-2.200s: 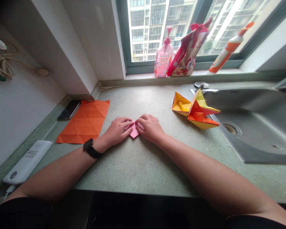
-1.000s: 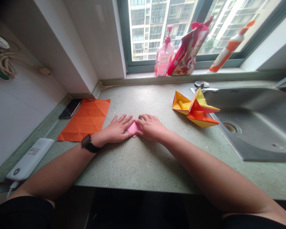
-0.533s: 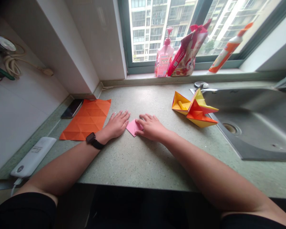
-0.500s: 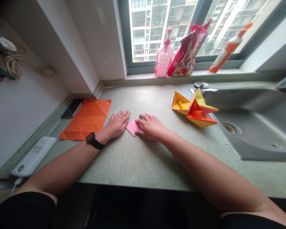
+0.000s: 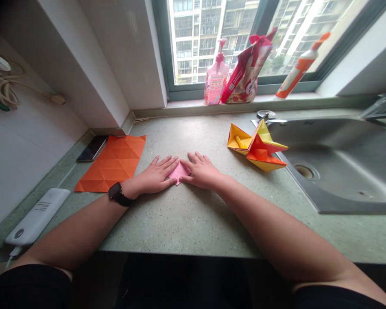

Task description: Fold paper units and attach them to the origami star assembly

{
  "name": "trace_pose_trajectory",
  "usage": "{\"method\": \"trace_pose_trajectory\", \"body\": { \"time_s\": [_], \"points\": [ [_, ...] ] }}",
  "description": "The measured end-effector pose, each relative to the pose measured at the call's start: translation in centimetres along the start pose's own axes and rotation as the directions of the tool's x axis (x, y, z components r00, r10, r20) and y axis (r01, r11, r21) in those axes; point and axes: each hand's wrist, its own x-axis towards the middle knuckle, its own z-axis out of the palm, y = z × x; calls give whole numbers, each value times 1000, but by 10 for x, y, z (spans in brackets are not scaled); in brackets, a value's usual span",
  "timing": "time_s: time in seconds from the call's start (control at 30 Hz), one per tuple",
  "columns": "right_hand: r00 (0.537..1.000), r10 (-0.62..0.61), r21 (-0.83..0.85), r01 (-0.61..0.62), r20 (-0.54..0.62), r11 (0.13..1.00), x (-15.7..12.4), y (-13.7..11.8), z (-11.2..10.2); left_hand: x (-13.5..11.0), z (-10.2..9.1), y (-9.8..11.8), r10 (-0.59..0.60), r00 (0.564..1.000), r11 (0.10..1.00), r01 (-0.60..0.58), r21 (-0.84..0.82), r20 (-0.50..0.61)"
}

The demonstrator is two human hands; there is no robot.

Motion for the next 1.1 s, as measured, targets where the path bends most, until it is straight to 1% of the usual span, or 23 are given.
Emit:
{"method": "trace_pose_trajectory", "body": {
  "time_s": [0.1, 0.17, 0.27, 0.37, 0.43, 0.57, 0.67, 0.73, 0.8, 0.87, 0.9, 0.97, 1.0, 1.03, 1.1],
  "points": [
    [997, 74, 2, -74, 22, 997, 2, 17, -3, 0, -2, 1, -6, 1000, 1000, 7, -7, 12],
    [992, 122, 6, -122, 15, 993, 4, 30, -6, 1, -3, 2, -11, 1000, 1000, 11, -5, 19],
    [991, 116, 55, -112, -73, 992, 5, 41, -10, 2, -1, 2, -14, 1000, 1000, 14, -2, 4],
    [979, 49, 124, -25, -199, 992, 6, 33, -6, 2, 0, 2, -4, 1000, 1000, 4, -4, -12],
    [973, 21, 115, 6, -228, 993, 6, 21, 0, 1, 0, 2, -2, 1000, 1000, 2, -11, -8],
    [989, 53, 24, -51, -135, 998, 6, 4, 9, 0, 2, 4, -21, 999, 999, 20, -36, -32],
    [994, 65, 0, -65, -90, 998, 7, 2, 8, 4, 6, 3, -40, 997, 998, 36, -57, -65],
    [995, 67, -5, -67, -77, 998, 8, 2, 6, 9, 9, 0, -87, 991, 994, 80, -78, -102],
    [995, 60, -2, -61, -78, 998, 8, 2, 4, 13, 11, -6, -183, 967, 979, 164, -118, -178],
    [995, 53, 10, -53, -83, 999, 7, 0, 1, 16, 9, -13, -277, 919, 954, 229, -193, -280],
    [995, 51, 17, -49, -86, 999, 6, 0, 0, 16, 8, -17, -299, 896, 944, 226, -242, -329],
    [994, 44, 27, -41, -98, 999, 4, -2, -2, 13, 4, -22, -277, 876, 935, 152, -320, -395],
    [993, 37, 30, -34, -108, 999, 3, -2, -3, 11, 2, -22, -248, 880, 936, 111, -333, -405],
    [993, 26, 32, -22, -119, 999, 2, -2, -3, 8, 1, -22, -217, 893, 942, 86, -325, -393],
    [989, -3, 42, 10, -145, 999, 1, -1, -4, 2, 0, -19, -167, 928, 958, 73, -278, -332]
  ]
}}
